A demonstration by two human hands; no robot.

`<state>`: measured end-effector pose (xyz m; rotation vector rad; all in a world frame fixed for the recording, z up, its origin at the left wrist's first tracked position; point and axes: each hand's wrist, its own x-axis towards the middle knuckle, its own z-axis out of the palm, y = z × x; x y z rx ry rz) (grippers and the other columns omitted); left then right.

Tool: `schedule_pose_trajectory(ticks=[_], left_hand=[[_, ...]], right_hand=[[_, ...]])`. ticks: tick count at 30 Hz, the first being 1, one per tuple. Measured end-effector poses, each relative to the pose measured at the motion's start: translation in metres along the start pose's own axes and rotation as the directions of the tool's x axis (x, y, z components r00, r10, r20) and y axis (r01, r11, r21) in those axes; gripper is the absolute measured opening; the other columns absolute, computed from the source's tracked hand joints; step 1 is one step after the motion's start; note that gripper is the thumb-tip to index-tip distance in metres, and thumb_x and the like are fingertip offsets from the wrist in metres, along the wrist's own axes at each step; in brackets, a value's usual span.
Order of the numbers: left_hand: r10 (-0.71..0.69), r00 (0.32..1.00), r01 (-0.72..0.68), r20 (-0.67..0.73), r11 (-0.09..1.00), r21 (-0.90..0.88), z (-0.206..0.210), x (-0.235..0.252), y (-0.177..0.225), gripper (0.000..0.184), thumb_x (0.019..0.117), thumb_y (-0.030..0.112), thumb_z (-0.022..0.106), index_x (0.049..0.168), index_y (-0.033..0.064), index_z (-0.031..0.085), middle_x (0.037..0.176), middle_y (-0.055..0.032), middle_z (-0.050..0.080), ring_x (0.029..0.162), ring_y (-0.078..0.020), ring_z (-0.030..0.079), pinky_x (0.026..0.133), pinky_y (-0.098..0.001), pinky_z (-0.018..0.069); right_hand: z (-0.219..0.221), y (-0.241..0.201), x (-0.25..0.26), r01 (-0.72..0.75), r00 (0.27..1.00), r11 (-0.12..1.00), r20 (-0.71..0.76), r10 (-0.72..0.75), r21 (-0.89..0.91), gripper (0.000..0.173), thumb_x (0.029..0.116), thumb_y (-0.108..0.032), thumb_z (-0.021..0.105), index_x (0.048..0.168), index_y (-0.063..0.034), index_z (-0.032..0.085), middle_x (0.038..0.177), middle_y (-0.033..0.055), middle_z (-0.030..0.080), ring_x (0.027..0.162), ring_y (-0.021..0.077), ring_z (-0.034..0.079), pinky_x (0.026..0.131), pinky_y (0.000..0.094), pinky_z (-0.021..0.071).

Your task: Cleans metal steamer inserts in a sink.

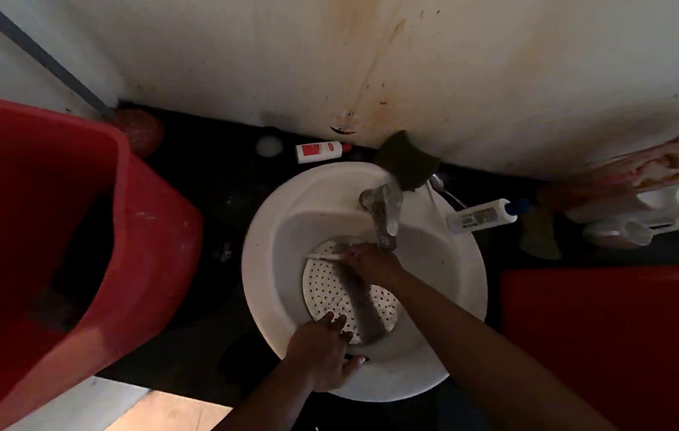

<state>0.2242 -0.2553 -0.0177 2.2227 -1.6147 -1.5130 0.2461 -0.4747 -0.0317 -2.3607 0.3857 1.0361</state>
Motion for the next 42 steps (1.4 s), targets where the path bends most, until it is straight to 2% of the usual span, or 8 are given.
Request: schedule_pose_trajectory(ticks=[3, 7, 17, 22, 26, 30, 39, 42], left_hand=[[0.002, 1.0, -0.002, -0.006, 1.0, 0.009, 0.003, 0.0, -0.001, 0.073, 0.105, 0.065, 0.021, 0.154, 0.0173, 0.046, 0.169, -0.0053, 0.029, 0.155, -0.0347, 0.026, 0.115, -0.0586, 0.0382], [-0.009, 1.0, 0.008, 0.016, 1.0, 0.011, -0.002, -0.001, 0.002, 0.073, 0.1052, 0.065, 0.021, 0.155, 0.0183, 0.045, 0.17, -0.0048, 0.028, 0.156, -0.035, 0.025, 0.113, -0.0595, 0.0399], [-0.007, 1.0, 0.006, 0.019, 0.999, 0.04, 0.001, 0.0, 0.003, 0.073, 0.1053, 0.065, 0.021, 0.156, 0.0186, 0.044, 0.17, -0.0048, 0.027, 0.155, -0.0349, 0.026, 0.114, -0.0592, 0.0391], [-0.018, 1.0, 0.018, 0.01, 0.999, 0.043, -0.001, 0.001, 0.003, 0.073, 0.105, 0.066, 0.021, 0.155, 0.0192, 0.046, 0.169, -0.0034, 0.028, 0.155, -0.0333, 0.026, 0.114, -0.0574, 0.0403], [-0.027, 1.0, 0.027, 0.008, 0.999, 0.047, -0.001, 0.001, 0.005, 0.073, 0.1046, 0.066, 0.021, 0.155, 0.0192, 0.047, 0.169, -0.0026, 0.029, 0.155, -0.0341, 0.027, 0.113, -0.0589, 0.0408], [-0.036, 0.999, 0.034, 0.025, 0.997, 0.073, -0.001, 0.0, 0.006, 0.073, 0.1049, 0.066, 0.02, 0.154, 0.019, 0.047, 0.17, -0.0029, 0.028, 0.155, -0.0336, 0.028, 0.112, -0.058, 0.0421], [-0.039, 0.999, 0.034, 0.035, 0.991, 0.131, -0.001, -0.001, 0.007, 0.072, 0.1054, 0.065, 0.018, 0.157, 0.0208, 0.043, 0.17, -0.0025, 0.026, 0.155, -0.033, 0.028, 0.111, -0.0567, 0.0427], [-0.046, 0.999, 0.043, 0.023, 0.992, 0.118, -0.003, 0.001, 0.009, 0.073, 0.1048, 0.066, 0.019, 0.155, 0.0201, 0.046, 0.17, -0.0019, 0.028, 0.155, -0.0324, 0.029, 0.112, -0.0565, 0.0422]], right_hand=[[0.004, 0.0, 0.002, 0.162, 0.968, 0.987, 0.197, -0.155, -0.023, 0.036, 0.107, -0.035, 0.055, 0.113, -0.0056, 0.074, 0.109, 0.018, 0.072, 0.104, 0.0338, 0.068, 0.094, 0.0586, 0.051], [0.001, 0.003, -0.003, -0.068, 0.997, 0.997, -0.02, 0.069, 0.039, 0.043, 0.1092, -0.044, 0.045, 0.126, -0.0132, 0.07, 0.124, 0.0155, 0.069, 0.119, 0.0347, 0.065, 0.101, 0.0615, 0.0487], [0.018, 0.01, -0.004, 0.058, 0.985, 0.997, 0.16, -0.064, 0.044, 0.043, 0.107, -0.045, 0.05, 0.116, -0.0114, 0.074, 0.113, 0.0142, 0.072, 0.109, 0.0323, 0.067, 0.096, 0.0604, 0.0498], [0.018, 0.018, -0.036, -0.362, 0.899, 0.893, -0.153, 0.41, 0.265, 0.052, 0.1097, -0.052, 0.036, 0.132, -0.0158, 0.066, 0.128, 0.0157, 0.068, 0.121, 0.0358, 0.063, 0.098, 0.0609, 0.0499], [0.055, -0.003, -0.059, -0.211, 0.976, 0.954, 0.0, 0.216, 0.214, 0.053, 0.109, -0.051, 0.037, 0.135, -0.0141, 0.065, 0.134, 0.016, 0.065, 0.128, 0.0355, 0.06, 0.103, 0.0628, 0.0473], [0.028, 0.023, -0.073, -0.451, 0.853, 0.855, -0.16, 0.497, 0.255, 0.052, 0.1104, -0.049, 0.035, 0.133, -0.0136, 0.065, 0.129, 0.018, 0.067, 0.121, 0.0371, 0.064, 0.098, 0.0597, 0.051], [0.023, 0.024, -0.06, -0.443, 0.847, 0.846, -0.17, 0.503, 0.298, 0.049, 0.1093, -0.048, 0.039, 0.129, -0.0128, 0.067, 0.128, 0.0183, 0.068, 0.121, 0.0374, 0.064, 0.097, 0.0602, 0.051], [0.028, -0.003, -0.044, -0.259, 0.95, 0.931, -0.106, 0.294, 0.257, 0.052, 0.1094, -0.047, 0.037, 0.135, -0.0106, 0.064, 0.137, 0.0184, 0.063, 0.129, 0.0371, 0.059, 0.104, 0.0619, 0.0473]])
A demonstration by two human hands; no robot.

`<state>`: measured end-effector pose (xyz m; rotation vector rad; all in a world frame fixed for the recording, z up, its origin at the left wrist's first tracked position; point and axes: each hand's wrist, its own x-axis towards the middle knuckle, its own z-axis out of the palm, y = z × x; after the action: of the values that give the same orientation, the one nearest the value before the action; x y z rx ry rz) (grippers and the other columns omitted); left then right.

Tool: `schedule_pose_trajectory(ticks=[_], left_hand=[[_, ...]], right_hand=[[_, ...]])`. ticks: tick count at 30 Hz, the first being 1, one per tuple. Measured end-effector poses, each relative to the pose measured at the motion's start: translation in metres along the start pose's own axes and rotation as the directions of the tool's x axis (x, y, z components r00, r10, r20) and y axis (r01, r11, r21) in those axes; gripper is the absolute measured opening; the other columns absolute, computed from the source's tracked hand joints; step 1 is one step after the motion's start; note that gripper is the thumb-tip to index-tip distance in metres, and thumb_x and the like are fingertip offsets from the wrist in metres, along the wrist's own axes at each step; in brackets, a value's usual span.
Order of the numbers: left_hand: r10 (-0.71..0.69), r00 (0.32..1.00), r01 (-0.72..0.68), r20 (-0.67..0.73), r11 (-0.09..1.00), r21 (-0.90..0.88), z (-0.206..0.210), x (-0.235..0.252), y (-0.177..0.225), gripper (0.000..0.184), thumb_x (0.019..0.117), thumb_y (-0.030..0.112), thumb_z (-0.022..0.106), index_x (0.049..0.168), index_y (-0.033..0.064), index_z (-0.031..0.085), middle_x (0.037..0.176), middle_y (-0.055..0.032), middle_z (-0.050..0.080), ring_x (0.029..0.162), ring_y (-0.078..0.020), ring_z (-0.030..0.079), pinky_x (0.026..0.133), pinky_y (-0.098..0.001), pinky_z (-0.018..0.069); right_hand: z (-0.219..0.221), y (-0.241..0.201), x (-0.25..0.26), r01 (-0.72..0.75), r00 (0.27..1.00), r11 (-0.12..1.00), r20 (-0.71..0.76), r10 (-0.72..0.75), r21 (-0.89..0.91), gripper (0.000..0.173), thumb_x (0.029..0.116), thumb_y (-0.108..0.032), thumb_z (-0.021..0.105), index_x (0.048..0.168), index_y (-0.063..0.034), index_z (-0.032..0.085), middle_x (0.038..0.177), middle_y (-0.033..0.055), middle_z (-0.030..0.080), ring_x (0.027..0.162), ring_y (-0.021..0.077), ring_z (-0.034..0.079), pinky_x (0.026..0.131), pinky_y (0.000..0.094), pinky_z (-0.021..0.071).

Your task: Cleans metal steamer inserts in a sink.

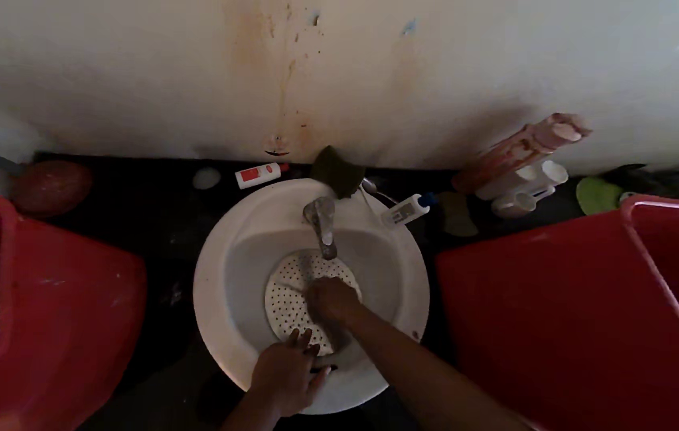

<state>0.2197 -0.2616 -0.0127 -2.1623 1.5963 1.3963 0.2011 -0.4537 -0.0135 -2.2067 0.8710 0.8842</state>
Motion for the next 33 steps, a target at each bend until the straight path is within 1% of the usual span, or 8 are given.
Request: schedule_pose_trajectory(ticks=[5, 9, 14, 18, 21, 26, 30, 33], left_hand=[[0.01, 1.0, -0.01, -0.011, 1.0, 0.013, 0.003, -0.001, -0.002, 0.074, 0.1049, 0.066, 0.018, 0.154, 0.0189, 0.047, 0.169, -0.0026, 0.029, 0.154, -0.0334, 0.03, 0.111, -0.0561, 0.0434], [0.0, 1.0, 0.0, -0.012, 1.0, 0.001, 0.0, 0.0, 0.0, 0.072, 0.1046, 0.067, 0.02, 0.154, 0.0213, 0.047, 0.169, -0.0016, 0.03, 0.154, -0.0327, 0.03, 0.111, -0.0568, 0.0433], [0.005, 1.0, -0.006, -0.005, 1.0, -0.006, 0.002, 0.001, -0.002, 0.073, 0.1045, 0.067, 0.019, 0.154, 0.0216, 0.047, 0.169, -0.0026, 0.029, 0.154, -0.034, 0.03, 0.112, -0.058, 0.0423], [0.02, 1.0, -0.021, -0.021, 0.999, -0.026, 0.002, 0.0, -0.001, 0.073, 0.1044, 0.067, 0.02, 0.154, 0.0206, 0.048, 0.169, -0.0035, 0.03, 0.154, -0.0352, 0.03, 0.111, -0.0591, 0.0421], [0.029, 0.999, -0.03, -0.035, 0.999, -0.022, 0.005, -0.001, -0.003, 0.074, 0.1045, 0.066, 0.02, 0.153, 0.0194, 0.049, 0.168, -0.0048, 0.031, 0.153, -0.0361, 0.031, 0.111, -0.0596, 0.0418], [0.024, 0.997, -0.025, -0.076, 1.0, -0.009, 0.006, -0.003, -0.002, 0.076, 0.1032, 0.067, 0.022, 0.146, 0.0161, 0.057, 0.166, -0.0055, 0.036, 0.15, -0.0366, 0.037, 0.11, -0.0597, 0.0445], [0.05, 0.994, -0.05, -0.093, 0.999, -0.002, 0.008, -0.007, -0.002, 0.076, 0.104, 0.067, 0.019, 0.145, 0.0168, 0.058, 0.165, -0.0072, 0.037, 0.149, -0.0377, 0.039, 0.11, -0.0599, 0.0438], [0.039, 0.991, -0.042, -0.127, 0.999, -0.022, 0.007, -0.011, -0.001, 0.075, 0.103, 0.068, 0.023, 0.142, 0.0158, 0.061, 0.162, -0.008, 0.042, 0.146, -0.0382, 0.043, 0.108, -0.0609, 0.0447]], right_hand=[[-0.012, -0.004, 0.016, -0.141, 0.981, 0.989, -0.126, 0.146, 0.046, 0.052, 0.1086, -0.05, 0.039, 0.128, -0.0124, 0.068, 0.128, 0.0175, 0.068, 0.119, 0.0364, 0.065, 0.095, 0.0591, 0.0523], [0.006, -0.008, 0.004, -0.022, 0.999, 0.999, -0.026, 0.023, 0.03, 0.053, 0.1086, -0.05, 0.037, 0.13, -0.0119, 0.067, 0.13, 0.0173, 0.066, 0.123, 0.0359, 0.063, 0.1, 0.0612, 0.0495], [-0.024, 0.033, -0.02, -0.33, 0.917, 0.941, -0.211, 0.338, 0.072, 0.046, 0.109, -0.045, 0.041, 0.129, -0.0127, 0.068, 0.125, 0.0166, 0.069, 0.117, 0.0355, 0.066, 0.095, 0.0586, 0.0526], [0.017, 0.006, -0.048, -0.215, 0.975, 0.972, -0.071, 0.209, -0.091, 0.043, 0.1081, -0.036, 0.04, 0.134, -0.0085, 0.062, 0.13, 0.0199, 0.065, 0.119, 0.0394, 0.064, 0.092, 0.0619, 0.0534], [0.003, 0.024, -0.054, -0.313, 0.941, 0.947, -0.157, 0.299, -0.069, 0.046, 0.1085, -0.038, 0.041, 0.14, -0.0111, 0.06, 0.138, 0.0192, 0.063, 0.125, 0.0387, 0.062, 0.099, 0.0623, 0.0504], [0.029, 0.007, -0.083, -0.175, 0.984, 0.972, -0.006, 0.177, -0.158, 0.047, 0.1051, -0.039, 0.049, 0.135, -0.0049, 0.062, 0.135, 0.0227, 0.063, 0.123, 0.0425, 0.061, 0.094, 0.0663, 0.0508], [0.014, 0.018, -0.093, -0.354, 0.932, 0.927, -0.129, 0.339, -0.123, 0.046, 0.1068, -0.04, 0.046, 0.138, -0.0111, 0.062, 0.138, 0.0198, 0.062, 0.126, 0.0395, 0.061, 0.098, 0.0621, 0.0507], [0.035, 0.002, -0.109, -0.211, 0.977, 0.964, -0.02, 0.21, -0.163, 0.043, 0.1038, -0.037, 0.053, 0.133, -0.0067, 0.065, 0.134, 0.0222, 0.064, 0.123, 0.0422, 0.062, 0.095, 0.0665, 0.0503]])
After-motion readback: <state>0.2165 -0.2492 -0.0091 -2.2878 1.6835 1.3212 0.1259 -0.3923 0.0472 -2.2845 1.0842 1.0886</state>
